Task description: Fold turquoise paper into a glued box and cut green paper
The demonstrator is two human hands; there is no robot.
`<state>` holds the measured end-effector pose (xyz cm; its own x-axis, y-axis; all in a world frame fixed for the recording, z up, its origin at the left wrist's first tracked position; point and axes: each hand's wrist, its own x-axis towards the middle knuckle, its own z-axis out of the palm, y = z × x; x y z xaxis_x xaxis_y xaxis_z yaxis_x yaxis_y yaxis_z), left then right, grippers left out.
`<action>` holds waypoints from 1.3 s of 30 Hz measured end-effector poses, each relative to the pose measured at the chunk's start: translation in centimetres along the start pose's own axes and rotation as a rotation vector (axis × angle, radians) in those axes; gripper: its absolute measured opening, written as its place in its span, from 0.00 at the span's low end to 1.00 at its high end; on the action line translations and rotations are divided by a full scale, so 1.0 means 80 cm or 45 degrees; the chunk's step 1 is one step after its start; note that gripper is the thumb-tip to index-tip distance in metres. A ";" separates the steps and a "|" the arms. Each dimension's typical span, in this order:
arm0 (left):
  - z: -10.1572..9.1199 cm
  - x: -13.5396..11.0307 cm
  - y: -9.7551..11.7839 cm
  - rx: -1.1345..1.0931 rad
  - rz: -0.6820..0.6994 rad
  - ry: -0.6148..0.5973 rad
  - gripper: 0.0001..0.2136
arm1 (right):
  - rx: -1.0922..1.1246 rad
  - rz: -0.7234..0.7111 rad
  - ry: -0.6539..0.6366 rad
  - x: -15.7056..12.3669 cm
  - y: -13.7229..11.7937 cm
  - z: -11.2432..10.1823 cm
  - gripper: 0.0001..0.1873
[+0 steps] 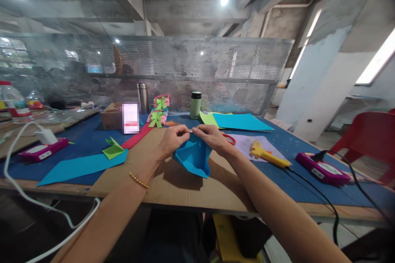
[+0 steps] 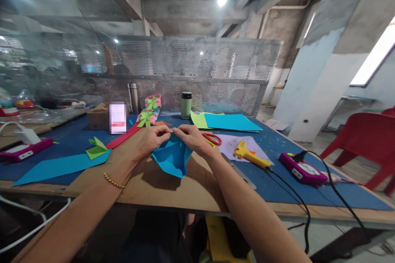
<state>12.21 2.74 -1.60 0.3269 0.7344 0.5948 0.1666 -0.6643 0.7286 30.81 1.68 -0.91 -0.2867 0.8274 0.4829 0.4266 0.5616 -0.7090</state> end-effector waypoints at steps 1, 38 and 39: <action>0.000 0.000 0.000 0.012 0.012 0.002 0.07 | 0.002 0.003 -0.003 0.000 0.001 0.000 0.28; 0.001 -0.001 -0.003 -0.254 -0.274 0.017 0.09 | -0.211 -0.250 0.095 0.001 -0.001 -0.004 0.08; 0.001 -0.001 -0.003 -0.253 -0.284 0.007 0.08 | -0.233 -0.254 0.095 0.001 -0.001 -0.004 0.08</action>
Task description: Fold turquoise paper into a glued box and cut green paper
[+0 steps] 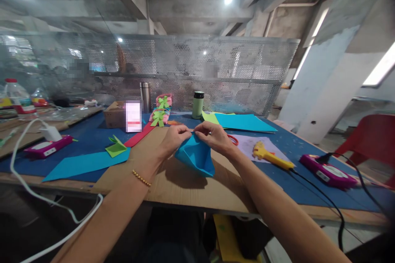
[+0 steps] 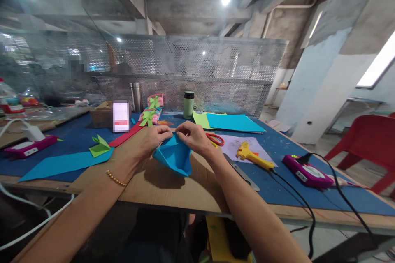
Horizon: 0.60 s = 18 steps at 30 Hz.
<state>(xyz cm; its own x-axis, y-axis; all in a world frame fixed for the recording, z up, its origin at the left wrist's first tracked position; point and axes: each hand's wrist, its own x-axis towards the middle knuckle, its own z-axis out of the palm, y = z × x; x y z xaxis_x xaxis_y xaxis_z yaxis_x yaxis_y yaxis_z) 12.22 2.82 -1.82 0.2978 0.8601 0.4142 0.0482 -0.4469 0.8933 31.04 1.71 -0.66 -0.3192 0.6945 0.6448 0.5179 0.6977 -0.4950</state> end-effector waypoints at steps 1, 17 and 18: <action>0.000 0.000 0.000 0.007 -0.003 -0.011 0.08 | -0.016 0.003 0.000 0.000 0.000 0.000 0.07; -0.003 0.002 -0.004 -0.028 -0.107 -0.083 0.10 | 0.162 0.117 0.083 0.004 0.007 0.001 0.09; -0.003 0.002 -0.005 -0.027 -0.107 -0.084 0.10 | 0.175 0.122 0.103 0.005 0.006 0.000 0.09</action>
<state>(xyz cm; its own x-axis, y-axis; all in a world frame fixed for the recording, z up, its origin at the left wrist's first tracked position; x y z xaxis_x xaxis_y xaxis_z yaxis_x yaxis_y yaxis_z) 12.01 3.22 -2.03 0.3559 0.8758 0.3261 0.0556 -0.3682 0.9281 31.15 2.30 -0.67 -0.2056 0.7463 0.6330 0.4276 0.6503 -0.6279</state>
